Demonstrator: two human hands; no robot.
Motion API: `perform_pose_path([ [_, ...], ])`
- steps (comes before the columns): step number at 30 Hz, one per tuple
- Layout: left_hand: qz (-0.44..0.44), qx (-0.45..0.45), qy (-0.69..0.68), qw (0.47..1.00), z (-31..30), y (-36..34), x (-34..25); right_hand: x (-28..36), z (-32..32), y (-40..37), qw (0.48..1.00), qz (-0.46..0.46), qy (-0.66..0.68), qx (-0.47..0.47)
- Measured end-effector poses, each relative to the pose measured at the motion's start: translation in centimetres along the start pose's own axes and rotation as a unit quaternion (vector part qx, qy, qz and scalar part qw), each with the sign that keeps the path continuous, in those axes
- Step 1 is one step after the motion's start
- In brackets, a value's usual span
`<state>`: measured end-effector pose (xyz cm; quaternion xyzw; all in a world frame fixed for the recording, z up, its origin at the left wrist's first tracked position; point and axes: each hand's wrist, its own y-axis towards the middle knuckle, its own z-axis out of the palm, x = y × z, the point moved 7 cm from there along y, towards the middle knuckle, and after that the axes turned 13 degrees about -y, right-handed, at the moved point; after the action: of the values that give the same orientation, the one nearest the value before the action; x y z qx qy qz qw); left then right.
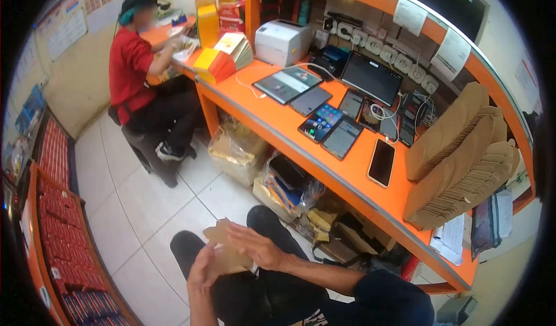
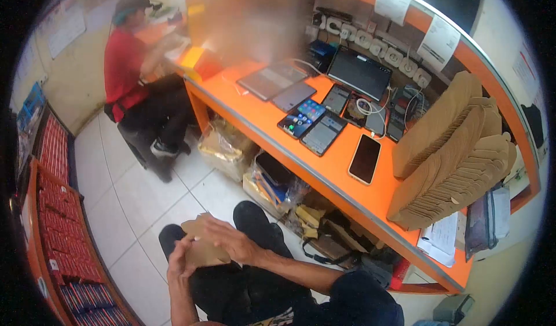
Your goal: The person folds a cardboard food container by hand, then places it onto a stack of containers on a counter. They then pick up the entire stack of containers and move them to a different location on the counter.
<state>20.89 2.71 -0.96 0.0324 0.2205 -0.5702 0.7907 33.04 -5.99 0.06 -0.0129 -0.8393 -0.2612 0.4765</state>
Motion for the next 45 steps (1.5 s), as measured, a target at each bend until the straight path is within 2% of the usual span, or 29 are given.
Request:
perform_pose_path([
  [1,-0.028,-0.021,-0.079,0.996,0.0,0.1,-0.3,1.2,0.1,-0.2,0.993,-0.099,-0.065,0.011],
  [2,-0.029,-0.014,-0.072,0.997,0.4,0.5,-0.6,2.2,0.3,-0.8,0.973,-0.192,-0.130,0.021],
  [3,-0.036,-0.071,0.138,0.987,0.2,0.9,-0.8,3.1,0.7,-0.9,0.943,-0.193,-0.244,0.119],
  [4,-0.038,-0.124,0.343,0.930,-0.1,1.3,-1.3,3.2,0.3,-0.8,0.942,-0.194,-0.249,0.111],
  [7,-0.062,-0.121,0.312,0.940,1.1,2.1,-1.4,2.7,-1.0,0.0,0.970,-0.146,-0.189,0.046],
  [9,-0.054,-0.091,0.314,0.944,1.8,2.6,-1.7,-0.7,-2.3,0.3,0.995,0.035,-0.095,-0.009],
  [10,-0.058,-0.085,0.317,0.943,1.8,2.8,-1.4,-1.4,-2.5,0.5,0.994,0.037,-0.098,-0.016],
  [12,-0.037,-0.035,0.381,0.923,2.9,3.2,-0.5,-2.9,-3.1,0.7,0.982,0.119,-0.145,0.005],
  [13,0.004,-0.057,0.390,0.919,3.2,3.4,-0.6,-3.9,-2.9,0.4,0.970,0.217,-0.064,0.092],
  [14,0.001,-0.056,0.390,0.919,3.6,3.7,-0.1,-3.9,-3.3,0.5,0.969,0.220,-0.065,0.091],
  [16,0.029,-0.061,0.319,0.945,4.4,4.3,0.1,-5.0,-3.3,0.1,0.948,0.298,0.019,0.108],
  [17,0.028,-0.061,0.317,0.946,4.6,4.6,0.4,-5.1,-4.0,0.3,0.956,0.281,-0.024,0.078],
  [18,0.029,-0.106,0.310,0.944,4.2,4.8,0.6,-5.6,-4.0,0.1,0.955,0.283,-0.026,0.080],
  [19,0.030,-0.152,0.301,0.941,3.7,4.8,0.7,-5.9,-4.7,0.1,0.962,0.265,-0.052,0.034],
  [20,0.029,-0.154,0.298,0.941,3.9,4.9,0.7,-5.9,-5.2,-0.1,0.966,0.247,-0.078,-0.010],
  [22,-0.020,-0.167,0.239,0.956,4.0,5.1,1.4,-5.4,-5.6,-0.1,0.968,0.247,-0.042,-0.003],
  [23,-0.022,-0.177,0.231,0.956,3.8,5.3,1.2,-5.3,-6.3,-0.1,0.974,0.214,-0.056,-0.049],
  [25,-0.082,-0.046,0.044,0.995,4.7,5.5,2.5,-4.4,-7.4,-0.3,0.978,0.163,-0.065,-0.115],
  [26,-0.093,-0.030,0.030,0.995,5.1,5.5,2.7,-4.1,-8.0,-0.1,0.978,0.147,-0.058,-0.135],
  [28,-0.102,-0.034,0.026,0.994,5.1,5.4,2.8,-2.7,-8.7,0.6,0.984,0.108,-0.078,-0.121],
  [29,-0.115,-0.055,0.078,0.989,4.3,5.5,2.6,-1.7,-8.7,1.0,0.987,0.105,-0.094,-0.081],
  [31,-0.115,0.001,0.131,0.985,5.1,5.4,2.6,-1.2,-8.5,1.8,0.980,0.063,-0.189,-0.001],
  [32,-0.113,0.034,0.152,0.981,6.0,5.4,2.6,-0.9,-8.0,1.8,0.981,0.065,-0.183,0.007],
  [34,-0.127,0.046,0.137,0.981,5.3,6.0,2.7,0.1,-8.1,2.1,0.991,0.127,0.020,-0.037],
  [36,-0.142,0.064,0.127,0.980,4.7,6.0,3.1,0.2,-8.3,2.5,0.992,0.113,-0.023,-0.041],
  [38,-0.122,0.075,0.103,0.984,4.5,6.3,2.7,1.2,-8.7,3.1,0.982,0.046,-0.182,-0.036],
  [42,-0.091,0.101,0.089,0.987,4.5,6.1,2.3,1.2,-9.1,3.1,0.988,0.110,-0.105,-0.005],
  [44,-0.124,0.130,0.128,0.975,4.9,6.0,2.1,-0.8,-6.8,2.1,0.968,0.148,-0.079,0.188],
  [45,-0.121,0.126,0.126,0.977,5.0,6.1,1.8,-0.7,-6.5,2.1,0.967,0.148,-0.077,0.194],
])
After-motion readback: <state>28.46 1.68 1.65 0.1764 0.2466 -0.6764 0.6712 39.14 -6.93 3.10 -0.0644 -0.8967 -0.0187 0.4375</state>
